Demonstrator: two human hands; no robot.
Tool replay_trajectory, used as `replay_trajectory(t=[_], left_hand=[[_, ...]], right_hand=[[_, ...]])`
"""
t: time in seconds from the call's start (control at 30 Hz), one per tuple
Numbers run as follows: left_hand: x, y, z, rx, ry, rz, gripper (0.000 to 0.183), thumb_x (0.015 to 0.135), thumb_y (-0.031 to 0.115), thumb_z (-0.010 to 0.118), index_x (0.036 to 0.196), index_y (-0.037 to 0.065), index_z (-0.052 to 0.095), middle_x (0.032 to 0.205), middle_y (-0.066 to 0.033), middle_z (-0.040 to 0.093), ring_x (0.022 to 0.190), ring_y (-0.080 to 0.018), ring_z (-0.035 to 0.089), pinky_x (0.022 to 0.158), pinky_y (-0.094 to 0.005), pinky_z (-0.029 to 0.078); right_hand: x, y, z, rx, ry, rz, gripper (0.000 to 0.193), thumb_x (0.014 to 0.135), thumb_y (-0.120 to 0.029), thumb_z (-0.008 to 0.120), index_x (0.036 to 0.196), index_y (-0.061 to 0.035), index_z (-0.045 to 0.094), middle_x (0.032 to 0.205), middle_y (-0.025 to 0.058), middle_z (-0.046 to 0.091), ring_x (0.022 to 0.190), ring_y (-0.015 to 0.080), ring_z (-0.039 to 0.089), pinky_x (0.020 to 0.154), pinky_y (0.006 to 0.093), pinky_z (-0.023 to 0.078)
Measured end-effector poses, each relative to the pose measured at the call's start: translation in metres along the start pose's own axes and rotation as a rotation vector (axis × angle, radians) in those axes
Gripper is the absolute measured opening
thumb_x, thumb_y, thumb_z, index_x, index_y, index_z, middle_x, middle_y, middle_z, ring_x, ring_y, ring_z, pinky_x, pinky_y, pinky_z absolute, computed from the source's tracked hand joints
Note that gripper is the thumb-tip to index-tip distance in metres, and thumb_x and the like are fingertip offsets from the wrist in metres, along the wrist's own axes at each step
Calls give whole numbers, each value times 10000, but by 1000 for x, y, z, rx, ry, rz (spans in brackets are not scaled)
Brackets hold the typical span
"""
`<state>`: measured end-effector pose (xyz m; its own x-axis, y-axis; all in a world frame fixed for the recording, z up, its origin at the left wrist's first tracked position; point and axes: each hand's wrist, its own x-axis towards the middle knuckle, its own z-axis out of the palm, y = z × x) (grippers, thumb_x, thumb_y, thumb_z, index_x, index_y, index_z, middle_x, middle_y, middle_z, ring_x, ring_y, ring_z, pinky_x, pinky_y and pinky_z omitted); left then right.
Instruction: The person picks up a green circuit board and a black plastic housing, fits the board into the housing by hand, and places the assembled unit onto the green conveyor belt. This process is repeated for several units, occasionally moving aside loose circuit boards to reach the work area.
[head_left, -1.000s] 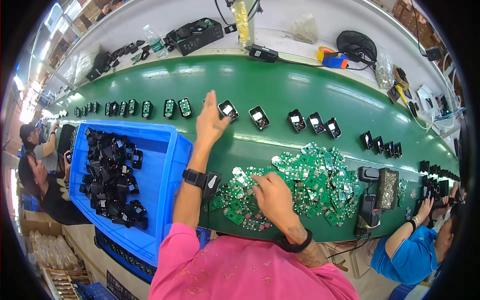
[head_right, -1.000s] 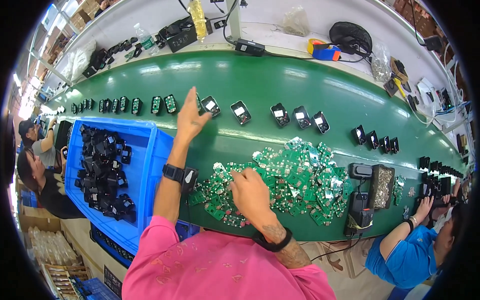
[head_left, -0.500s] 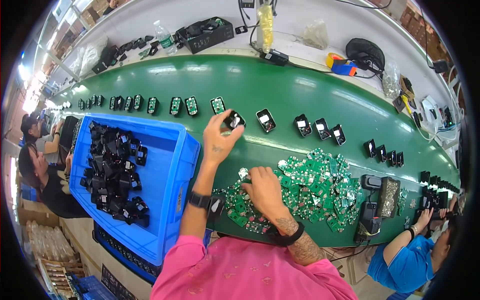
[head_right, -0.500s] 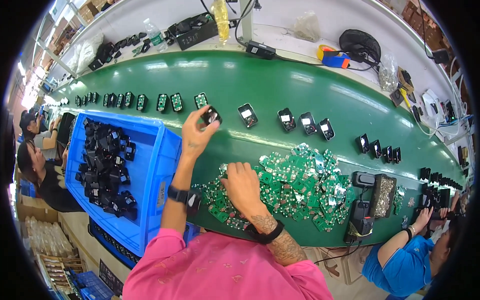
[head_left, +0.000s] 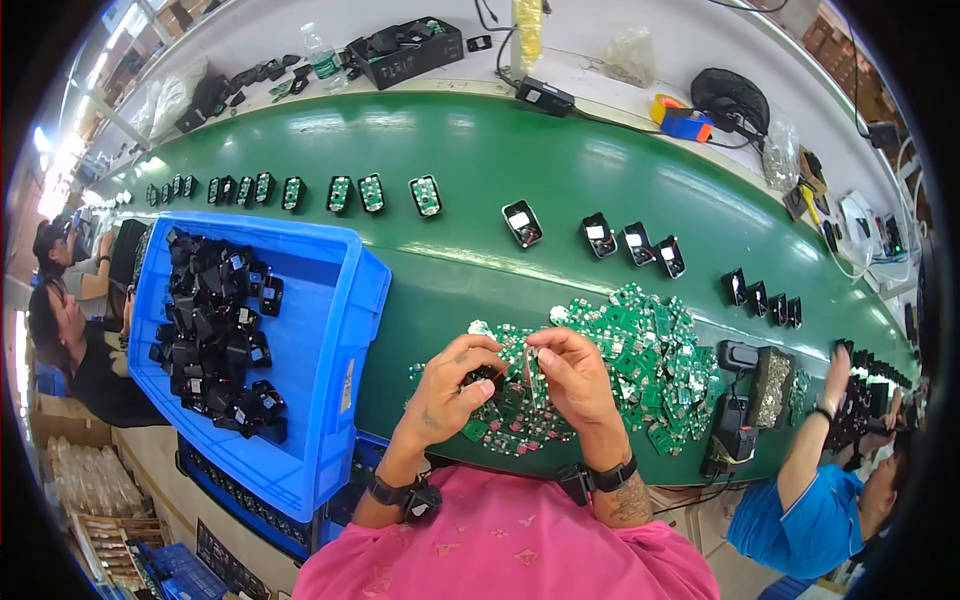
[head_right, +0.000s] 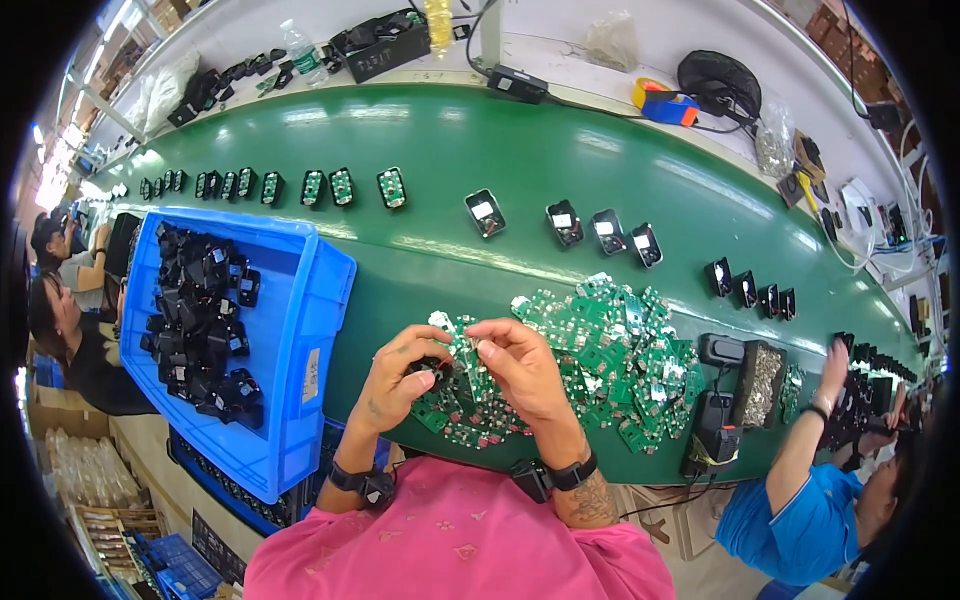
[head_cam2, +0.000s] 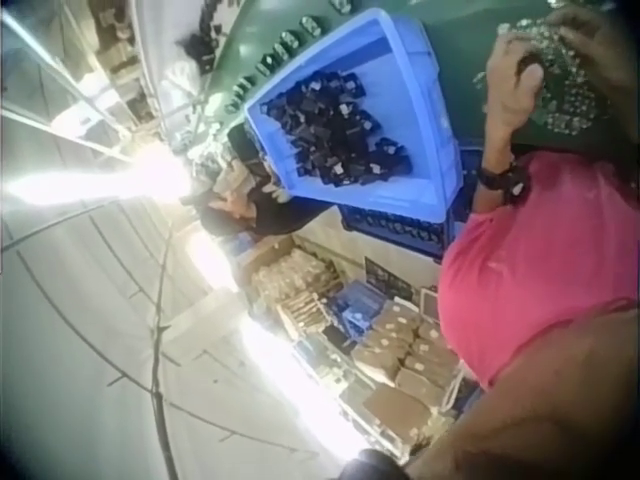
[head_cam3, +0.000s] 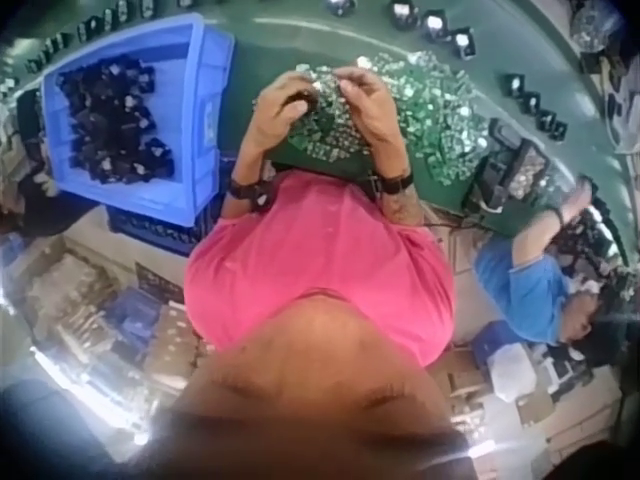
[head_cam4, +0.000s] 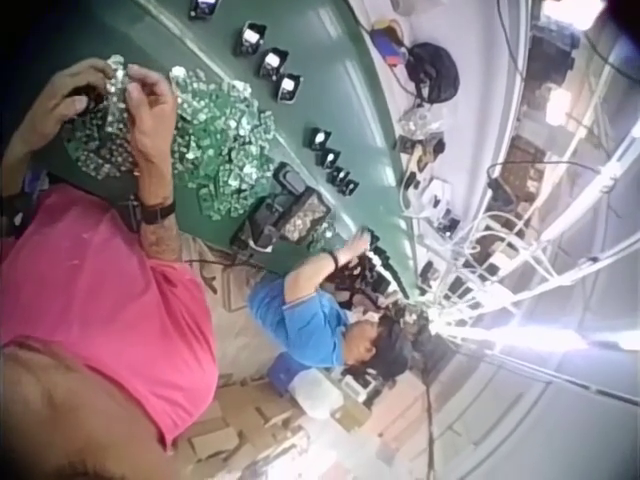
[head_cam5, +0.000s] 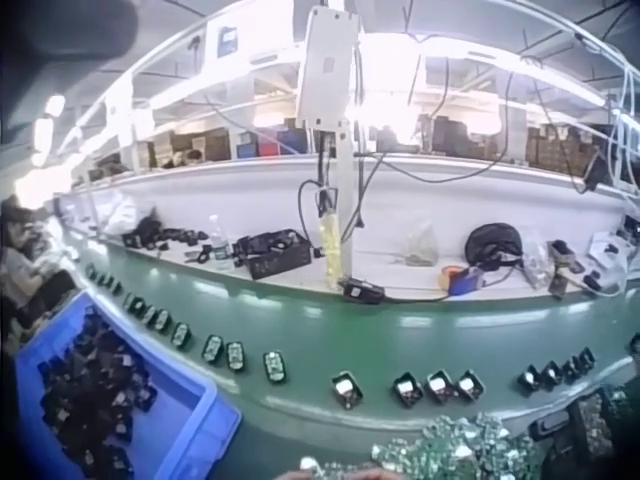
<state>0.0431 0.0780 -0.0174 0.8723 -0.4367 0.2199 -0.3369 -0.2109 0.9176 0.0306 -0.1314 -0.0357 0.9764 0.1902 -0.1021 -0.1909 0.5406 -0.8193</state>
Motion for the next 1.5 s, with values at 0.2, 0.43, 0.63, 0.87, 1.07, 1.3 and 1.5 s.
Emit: replay_trajectory(t=[0.2,0.43,0.63,0.87,1.07,1.3,1.5], left_hand=[[6,27,4,21,-196,-86,309,874,240,574,1036,-14,641,1140,-193,626,993,-350,639,870,-390,503],[2,29,11,38,-214,-98,275,900,204,573,1034,-33,614,1147,-199,606,968,-369,632,845,-391,500],[0,23,19,22,-89,-87,236,923,176,574,1015,-38,609,1083,-191,608,933,-343,626,823,-376,494],[-2,22,24,134,5,-65,217,950,200,584,1042,9,630,1089,-172,627,886,-374,655,760,-404,526],[1,28,25,211,-50,-107,227,956,219,585,1046,19,645,1058,-151,644,851,-353,665,723,-397,533],[3,20,27,-129,-231,-267,241,985,179,543,1000,-20,677,876,-111,639,737,-184,615,682,-320,501],[7,27,26,-247,-227,-395,255,1002,190,528,1043,-20,667,935,-82,639,757,-149,608,714,-298,524]], right_hand=[[-6,-13,3,31,-15,7,219,934,-34,660,1144,2,608,1003,17,648,874,72,588,771,219,472],[-9,-6,11,-188,73,-72,145,935,-50,669,1068,-13,625,980,8,651,873,67,593,750,224,478],[-23,-10,23,-778,237,-269,96,940,-47,646,1018,8,648,855,43,658,775,118,625,659,262,499],[-37,-29,28,-786,86,-252,217,926,-9,610,1128,41,674,861,100,663,768,160,644,652,282,511],[-41,-21,14,-934,77,-235,234,960,-23,575,1161,61,661,854,85,651,721,133,641,645,253,518],[-42,-16,4,-572,227,-110,207,992,-33,559,1138,78,654,913,77,643,733,111,634,644,235,520],[-44,-20,2,-718,138,-135,224,956,-2,590,1159,45,674,971,74,649,778,124,634,670,244,513]])
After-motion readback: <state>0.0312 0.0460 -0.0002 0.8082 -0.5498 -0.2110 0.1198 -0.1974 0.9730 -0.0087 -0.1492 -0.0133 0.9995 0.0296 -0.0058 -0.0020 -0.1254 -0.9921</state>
